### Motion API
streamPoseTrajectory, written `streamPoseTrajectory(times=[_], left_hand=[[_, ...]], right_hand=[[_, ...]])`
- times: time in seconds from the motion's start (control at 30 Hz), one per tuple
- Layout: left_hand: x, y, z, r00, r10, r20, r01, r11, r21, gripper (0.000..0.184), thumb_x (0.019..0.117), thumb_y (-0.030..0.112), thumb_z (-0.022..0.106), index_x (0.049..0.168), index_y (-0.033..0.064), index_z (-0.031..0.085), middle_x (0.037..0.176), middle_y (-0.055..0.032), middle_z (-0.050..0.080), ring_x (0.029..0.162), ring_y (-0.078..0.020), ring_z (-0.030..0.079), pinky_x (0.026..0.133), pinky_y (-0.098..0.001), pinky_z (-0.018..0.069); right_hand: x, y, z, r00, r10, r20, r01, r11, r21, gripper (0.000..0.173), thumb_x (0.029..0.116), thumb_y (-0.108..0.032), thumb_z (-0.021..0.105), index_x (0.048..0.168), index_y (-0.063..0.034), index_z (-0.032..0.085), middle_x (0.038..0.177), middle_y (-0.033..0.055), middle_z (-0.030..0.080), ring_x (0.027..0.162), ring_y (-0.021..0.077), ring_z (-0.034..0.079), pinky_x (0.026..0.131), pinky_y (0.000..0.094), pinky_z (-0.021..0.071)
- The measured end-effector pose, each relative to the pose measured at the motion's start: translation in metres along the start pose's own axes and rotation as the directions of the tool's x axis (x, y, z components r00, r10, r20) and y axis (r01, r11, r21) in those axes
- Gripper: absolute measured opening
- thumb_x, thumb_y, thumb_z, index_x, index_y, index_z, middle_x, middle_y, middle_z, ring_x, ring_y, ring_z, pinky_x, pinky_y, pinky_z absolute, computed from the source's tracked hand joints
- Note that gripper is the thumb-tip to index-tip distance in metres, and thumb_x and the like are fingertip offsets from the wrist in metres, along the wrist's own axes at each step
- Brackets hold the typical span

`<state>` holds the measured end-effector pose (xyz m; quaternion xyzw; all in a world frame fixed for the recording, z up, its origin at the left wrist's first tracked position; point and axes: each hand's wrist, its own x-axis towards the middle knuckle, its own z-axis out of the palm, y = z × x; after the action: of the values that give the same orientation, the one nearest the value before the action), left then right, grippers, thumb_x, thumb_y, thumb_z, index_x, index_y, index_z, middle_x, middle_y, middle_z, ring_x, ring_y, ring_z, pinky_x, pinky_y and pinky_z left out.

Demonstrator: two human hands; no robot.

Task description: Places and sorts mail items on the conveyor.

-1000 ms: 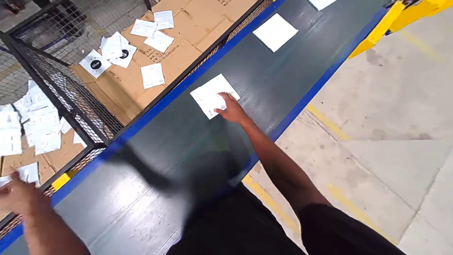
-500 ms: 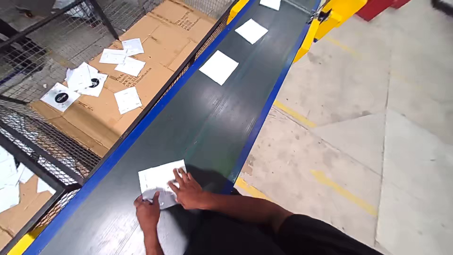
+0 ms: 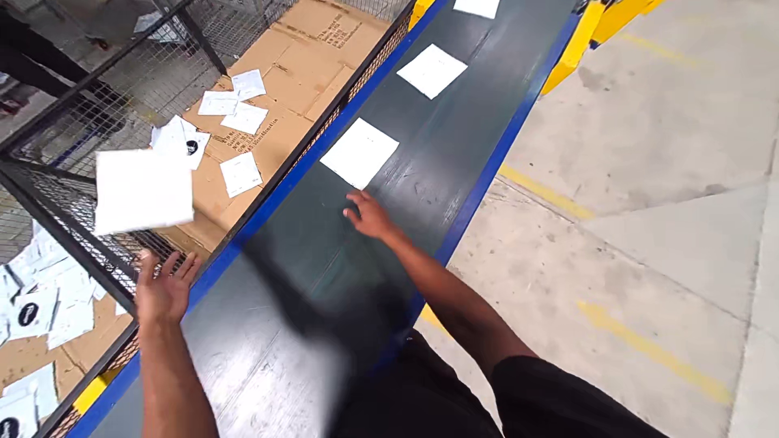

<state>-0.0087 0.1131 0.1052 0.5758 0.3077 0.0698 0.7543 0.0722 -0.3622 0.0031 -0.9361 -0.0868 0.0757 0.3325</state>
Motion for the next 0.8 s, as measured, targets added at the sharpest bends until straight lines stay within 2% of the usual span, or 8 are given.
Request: streamPoseTrajectory(times=[0.1, 0.17, 0.27, 0.4, 0.5, 0.6, 0.7, 0.8], left_hand=[[-0.014, -0.039, 0.061, 0.993, -0.052, 0.105, 0.038, 0.990, 0.137, 0.059, 0.1071, 0.041, 0.049, 0.152, 0.0058, 0.034, 0.137, -0.0160, 0.058, 0.117, -0.0311, 0.066, 0.093, -0.0526, 0.0590], [-0.048, -0.085, 0.094, 0.962, -0.139, 0.234, 0.079, 0.965, 0.250, 0.050, 0.1080, 0.032, 0.050, 0.147, 0.0014, 0.041, 0.133, -0.0172, 0.062, 0.114, -0.0301, 0.067, 0.093, -0.0507, 0.0591], [-0.104, -0.148, 0.100, 0.906, -0.352, 0.236, 0.270, 0.908, 0.320, 0.056, 0.1079, 0.040, 0.049, 0.146, -0.0013, 0.045, 0.131, -0.0210, 0.064, 0.113, -0.0319, 0.068, 0.094, -0.0492, 0.0588], [-0.139, -0.179, 0.061, 0.879, -0.449, 0.159, 0.440, 0.894, 0.091, 0.057, 0.1057, 0.041, 0.055, 0.140, -0.0042, 0.049, 0.119, -0.0223, 0.070, 0.100, -0.0334, 0.073, 0.087, -0.0495, 0.0624], [-0.154, -0.170, 0.005, 0.932, -0.356, 0.067, 0.347, 0.931, 0.112, 0.034, 0.0958, 0.011, 0.071, 0.124, -0.0058, 0.063, 0.111, -0.0179, 0.074, 0.100, -0.0269, 0.073, 0.090, -0.0466, 0.0615], [-0.155, -0.120, -0.068, 0.983, -0.175, -0.049, 0.181, 0.961, 0.210, 0.033, 0.0951, 0.009, 0.071, 0.124, -0.0025, 0.062, 0.108, -0.0121, 0.075, 0.097, -0.0208, 0.073, 0.088, -0.0435, 0.0622], [-0.115, -0.062, -0.146, 0.994, 0.062, -0.086, -0.055, 0.995, 0.085, 0.035, 0.1068, 0.024, 0.053, 0.137, 0.0068, 0.050, 0.119, -0.0043, 0.070, 0.107, -0.0170, 0.070, 0.095, -0.0424, 0.0590], [-0.074, -0.025, -0.204, 0.986, 0.008, -0.166, -0.031, 0.990, -0.140, 0.062, 0.1059, 0.054, 0.044, 0.148, 0.0089, 0.035, 0.136, -0.0119, 0.062, 0.121, -0.0289, 0.066, 0.104, -0.0495, 0.0542]], right_hand=[[0.046, 0.027, 0.004, 0.992, 0.089, -0.095, -0.104, 0.979, -0.172, 0.065, 0.1007, -0.047, 0.053, 0.154, -0.0095, 0.047, 0.162, 0.0150, 0.040, 0.152, 0.0323, 0.035, 0.123, 0.0520, 0.0315], [0.044, 0.034, 0.022, 0.995, 0.062, -0.077, -0.083, 0.949, -0.303, 0.051, 0.1049, -0.043, 0.046, 0.145, -0.0128, 0.057, 0.157, 0.0112, 0.049, 0.150, 0.0330, 0.038, 0.123, 0.0562, 0.0293], [0.001, -0.002, 0.063, 0.969, -0.246, -0.025, 0.216, 0.892, -0.398, 0.030, 0.1047, -0.021, 0.047, 0.115, -0.0098, 0.072, 0.119, 0.0136, 0.072, 0.116, 0.0355, 0.066, 0.103, 0.0565, 0.0477], [-0.119, -0.073, 0.104, 0.895, -0.408, 0.179, 0.428, 0.899, -0.091, 0.027, 0.1027, -0.022, 0.052, 0.116, -0.0139, 0.074, 0.117, 0.0105, 0.072, 0.113, 0.0294, 0.068, 0.099, 0.0511, 0.0547], [-0.209, -0.113, 0.130, 0.828, -0.512, 0.227, 0.435, 0.843, 0.316, 0.024, 0.1033, -0.031, 0.058, 0.112, -0.0170, 0.076, 0.121, -0.0002, 0.072, 0.119, 0.0138, 0.065, 0.104, 0.0380, 0.0537], [-0.231, -0.132, 0.123, 0.670, -0.617, 0.413, 0.303, 0.735, 0.606, 0.028, 0.1046, -0.033, 0.060, 0.117, -0.0118, 0.072, 0.121, 0.0029, 0.070, 0.111, 0.0126, 0.066, 0.100, 0.0350, 0.0554], [-0.209, -0.121, 0.101, 0.662, -0.557, 0.502, 0.305, 0.811, 0.499, 0.027, 0.1057, -0.034, 0.056, 0.117, -0.0150, 0.072, 0.118, 0.0020, 0.070, 0.105, 0.0141, 0.068, 0.094, 0.0378, 0.0571], [-0.154, -0.102, 0.076, 0.811, -0.419, 0.408, 0.332, 0.904, 0.270, 0.030, 0.1051, -0.041, 0.054, 0.117, -0.0205, 0.072, 0.116, -0.0007, 0.069, 0.106, 0.0133, 0.067, 0.093, 0.0405, 0.0574]])
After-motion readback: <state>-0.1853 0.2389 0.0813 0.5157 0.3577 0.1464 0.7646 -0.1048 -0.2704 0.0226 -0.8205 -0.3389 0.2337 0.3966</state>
